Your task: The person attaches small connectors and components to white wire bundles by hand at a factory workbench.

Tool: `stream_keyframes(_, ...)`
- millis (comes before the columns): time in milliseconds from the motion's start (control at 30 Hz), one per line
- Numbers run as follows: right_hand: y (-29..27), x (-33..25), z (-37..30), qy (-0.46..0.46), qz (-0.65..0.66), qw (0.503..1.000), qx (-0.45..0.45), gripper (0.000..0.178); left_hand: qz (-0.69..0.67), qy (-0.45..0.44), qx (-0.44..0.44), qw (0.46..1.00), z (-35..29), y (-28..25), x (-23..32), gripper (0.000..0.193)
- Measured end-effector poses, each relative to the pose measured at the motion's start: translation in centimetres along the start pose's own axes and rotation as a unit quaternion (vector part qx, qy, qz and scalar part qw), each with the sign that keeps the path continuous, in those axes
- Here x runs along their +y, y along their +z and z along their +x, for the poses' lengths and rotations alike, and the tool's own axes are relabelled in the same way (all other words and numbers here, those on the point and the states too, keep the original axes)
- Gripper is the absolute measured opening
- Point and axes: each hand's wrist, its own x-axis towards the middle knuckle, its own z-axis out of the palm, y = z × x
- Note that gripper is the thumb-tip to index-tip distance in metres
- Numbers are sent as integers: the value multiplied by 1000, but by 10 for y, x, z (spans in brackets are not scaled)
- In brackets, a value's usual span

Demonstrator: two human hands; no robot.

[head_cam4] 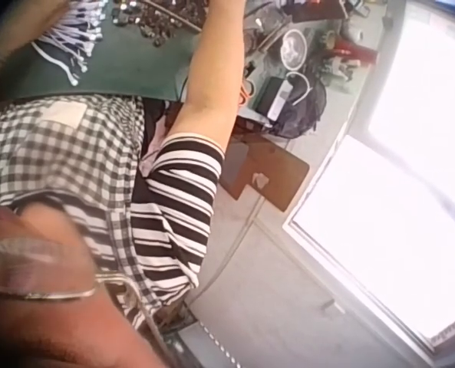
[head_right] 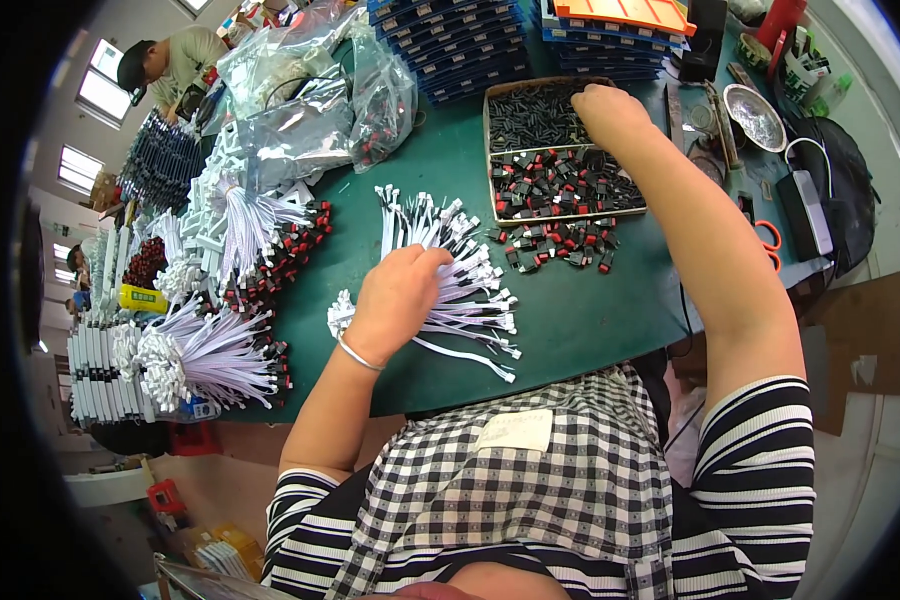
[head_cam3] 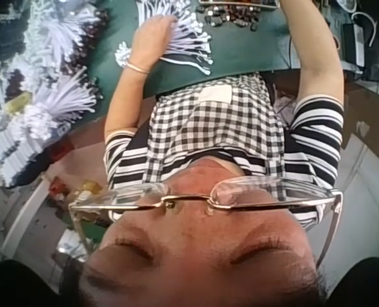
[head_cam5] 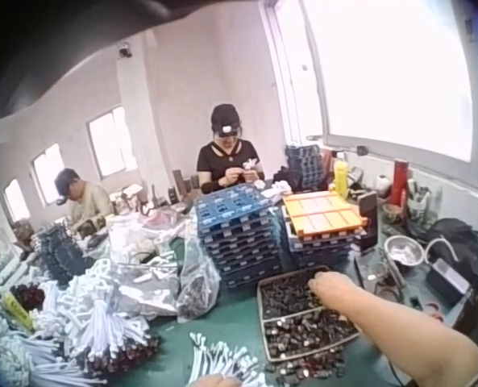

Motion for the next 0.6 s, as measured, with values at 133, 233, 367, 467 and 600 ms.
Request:
stream_keyframes(133, -6, 1, -1, 11, -21, 1000, -17, 16, 11, -5, 5, 1000, 1, -2, 5, 25)
stream_keyframes(233, -22, -4, -4, -3, -30, 1000, 3, 15, 7, 11, 25, 1000, 4, 0, 1, 19)
stream_keyframes(367, -44, -51, -33, -95, 134, 983, 84, 11, 4, -8, 26, 1000, 1, 1, -2, 16)
stream_keyframes(467, -41, -98, -79, -168, 274, 942, 97, 12, 42, -10, 18, 999, 2, 2, 1, 14)
stream_keyframes(600, -27, -149, -129, -202, 328, 921, 66, 13, 52, 9, 34, 998, 3, 6, 0, 12)
